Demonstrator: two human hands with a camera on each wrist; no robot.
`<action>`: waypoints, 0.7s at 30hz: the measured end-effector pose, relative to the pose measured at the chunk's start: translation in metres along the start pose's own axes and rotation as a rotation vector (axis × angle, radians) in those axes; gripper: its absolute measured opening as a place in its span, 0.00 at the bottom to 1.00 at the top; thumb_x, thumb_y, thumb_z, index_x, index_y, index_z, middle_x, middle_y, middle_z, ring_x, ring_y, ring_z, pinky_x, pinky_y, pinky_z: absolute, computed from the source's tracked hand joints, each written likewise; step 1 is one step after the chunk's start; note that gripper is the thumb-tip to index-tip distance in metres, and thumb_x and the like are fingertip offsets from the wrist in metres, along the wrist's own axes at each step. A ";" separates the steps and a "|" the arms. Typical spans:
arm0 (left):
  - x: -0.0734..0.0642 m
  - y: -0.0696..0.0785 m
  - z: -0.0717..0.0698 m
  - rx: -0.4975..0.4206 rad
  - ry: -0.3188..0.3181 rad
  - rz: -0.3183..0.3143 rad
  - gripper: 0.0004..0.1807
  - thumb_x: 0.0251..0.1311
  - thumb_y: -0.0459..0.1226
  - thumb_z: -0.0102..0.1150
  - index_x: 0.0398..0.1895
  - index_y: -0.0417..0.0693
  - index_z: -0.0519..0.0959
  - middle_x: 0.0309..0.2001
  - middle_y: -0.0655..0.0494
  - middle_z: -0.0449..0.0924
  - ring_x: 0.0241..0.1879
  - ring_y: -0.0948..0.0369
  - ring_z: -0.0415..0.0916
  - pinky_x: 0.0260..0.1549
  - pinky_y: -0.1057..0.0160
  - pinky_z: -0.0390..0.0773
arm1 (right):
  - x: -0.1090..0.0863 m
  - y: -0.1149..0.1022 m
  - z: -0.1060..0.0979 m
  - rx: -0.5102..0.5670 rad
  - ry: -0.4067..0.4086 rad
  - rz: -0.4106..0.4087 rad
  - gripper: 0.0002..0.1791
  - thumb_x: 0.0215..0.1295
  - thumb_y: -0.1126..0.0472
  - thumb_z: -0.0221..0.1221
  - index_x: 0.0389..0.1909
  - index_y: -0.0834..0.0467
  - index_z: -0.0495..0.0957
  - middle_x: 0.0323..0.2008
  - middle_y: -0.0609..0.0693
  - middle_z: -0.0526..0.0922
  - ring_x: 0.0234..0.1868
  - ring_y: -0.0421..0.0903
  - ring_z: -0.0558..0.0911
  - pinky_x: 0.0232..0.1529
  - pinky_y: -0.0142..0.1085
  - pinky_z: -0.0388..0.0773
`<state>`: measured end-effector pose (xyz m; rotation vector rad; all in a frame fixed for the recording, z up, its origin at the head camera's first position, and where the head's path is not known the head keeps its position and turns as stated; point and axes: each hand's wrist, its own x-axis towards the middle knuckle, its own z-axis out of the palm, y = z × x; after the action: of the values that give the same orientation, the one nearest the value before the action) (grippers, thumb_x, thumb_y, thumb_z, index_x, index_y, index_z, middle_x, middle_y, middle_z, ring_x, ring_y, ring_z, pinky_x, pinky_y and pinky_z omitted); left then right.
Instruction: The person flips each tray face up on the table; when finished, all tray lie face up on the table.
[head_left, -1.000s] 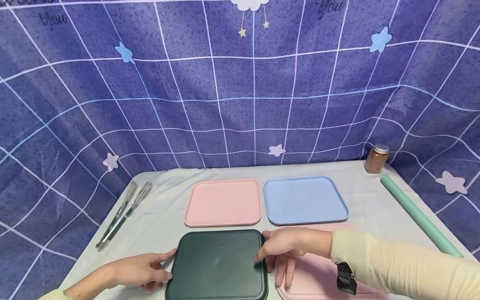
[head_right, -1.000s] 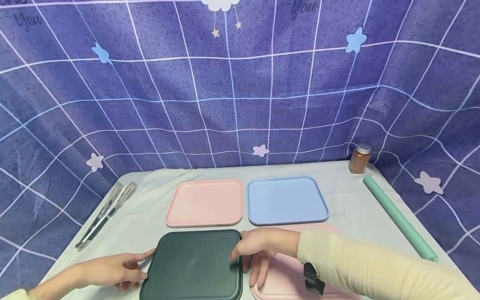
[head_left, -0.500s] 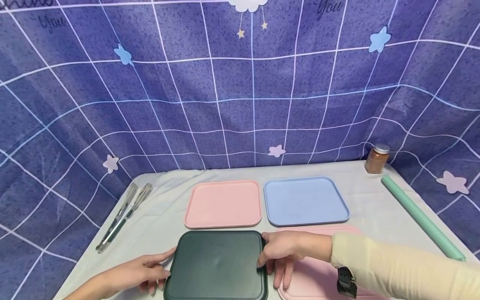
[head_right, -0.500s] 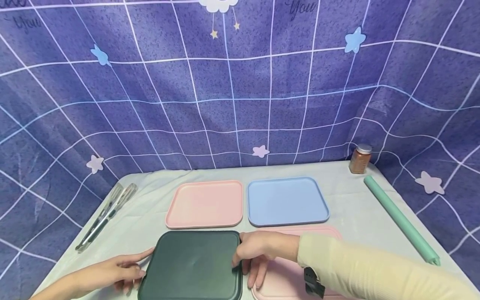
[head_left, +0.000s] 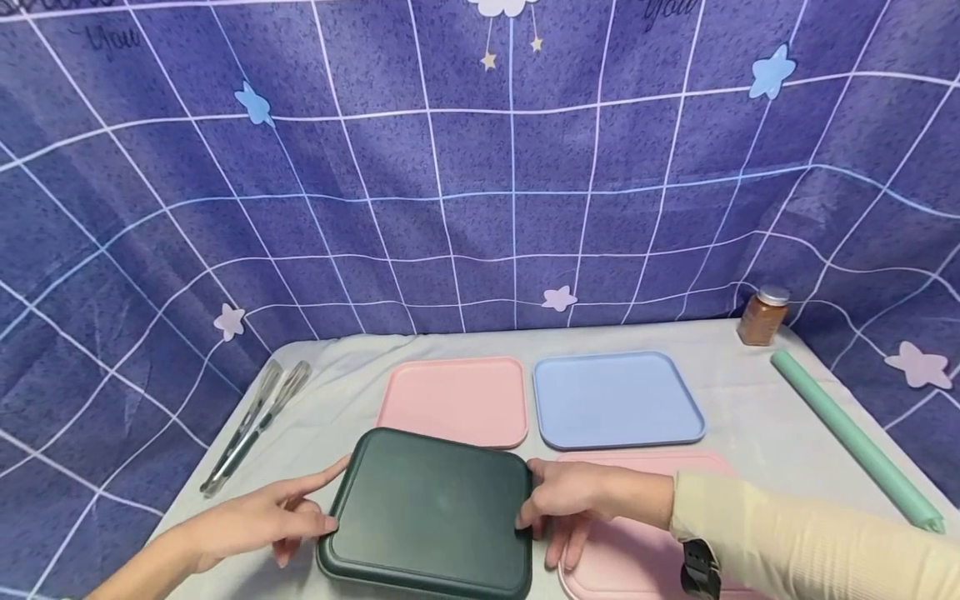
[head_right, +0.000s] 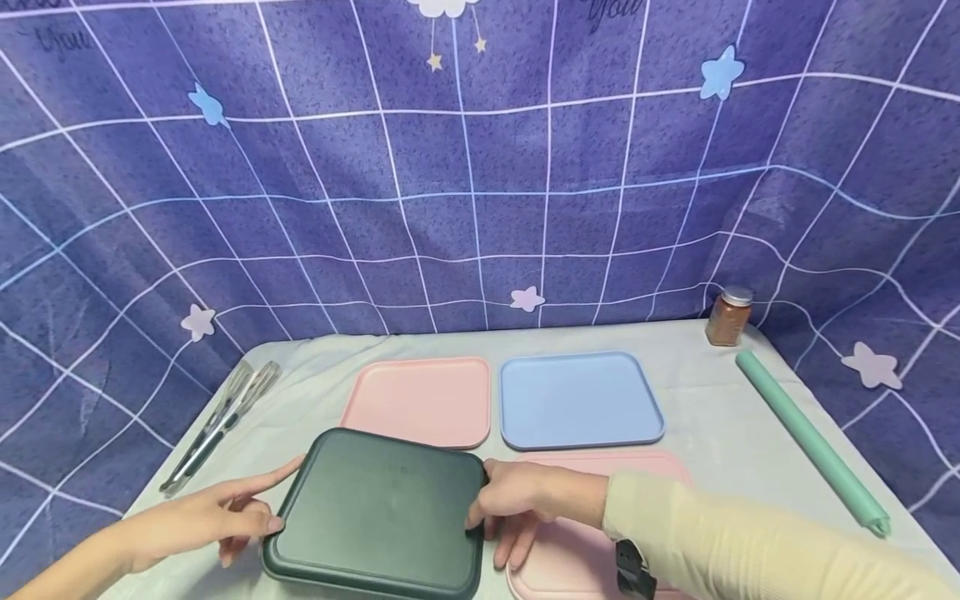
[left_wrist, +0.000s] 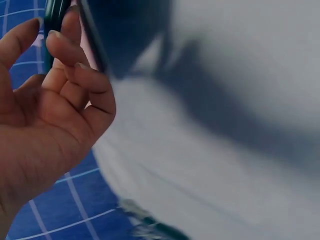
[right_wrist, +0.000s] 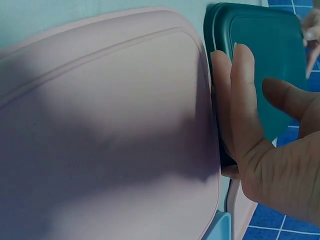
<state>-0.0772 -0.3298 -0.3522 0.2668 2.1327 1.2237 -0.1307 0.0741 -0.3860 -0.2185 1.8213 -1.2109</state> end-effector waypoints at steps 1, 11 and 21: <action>-0.001 0.005 -0.002 0.010 -0.006 0.003 0.44 0.72 0.41 0.55 0.82 0.54 0.41 0.28 0.58 0.76 0.21 0.66 0.71 0.24 0.65 0.76 | 0.000 0.000 0.000 0.006 -0.002 -0.003 0.46 0.61 0.62 0.64 0.74 0.64 0.48 0.36 0.64 0.84 0.18 0.47 0.85 0.18 0.38 0.82; -0.012 0.052 -0.009 0.113 -0.023 0.052 0.48 0.71 0.41 0.57 0.82 0.52 0.36 0.27 0.52 0.81 0.20 0.70 0.69 0.27 0.66 0.76 | 0.005 0.003 0.002 0.060 -0.016 -0.046 0.52 0.61 0.61 0.64 0.79 0.60 0.41 0.38 0.61 0.85 0.18 0.43 0.84 0.16 0.33 0.80; -0.015 0.090 -0.004 0.146 0.029 0.109 0.51 0.67 0.39 0.61 0.82 0.51 0.37 0.22 0.59 0.72 0.17 0.69 0.63 0.21 0.64 0.71 | 0.013 0.005 0.005 0.138 -0.007 -0.082 0.45 0.60 0.60 0.65 0.73 0.60 0.51 0.41 0.62 0.83 0.22 0.45 0.86 0.18 0.35 0.81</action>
<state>-0.0806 -0.2909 -0.2696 0.4373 2.2617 1.1391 -0.1327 0.0655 -0.3987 -0.2204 1.7285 -1.3856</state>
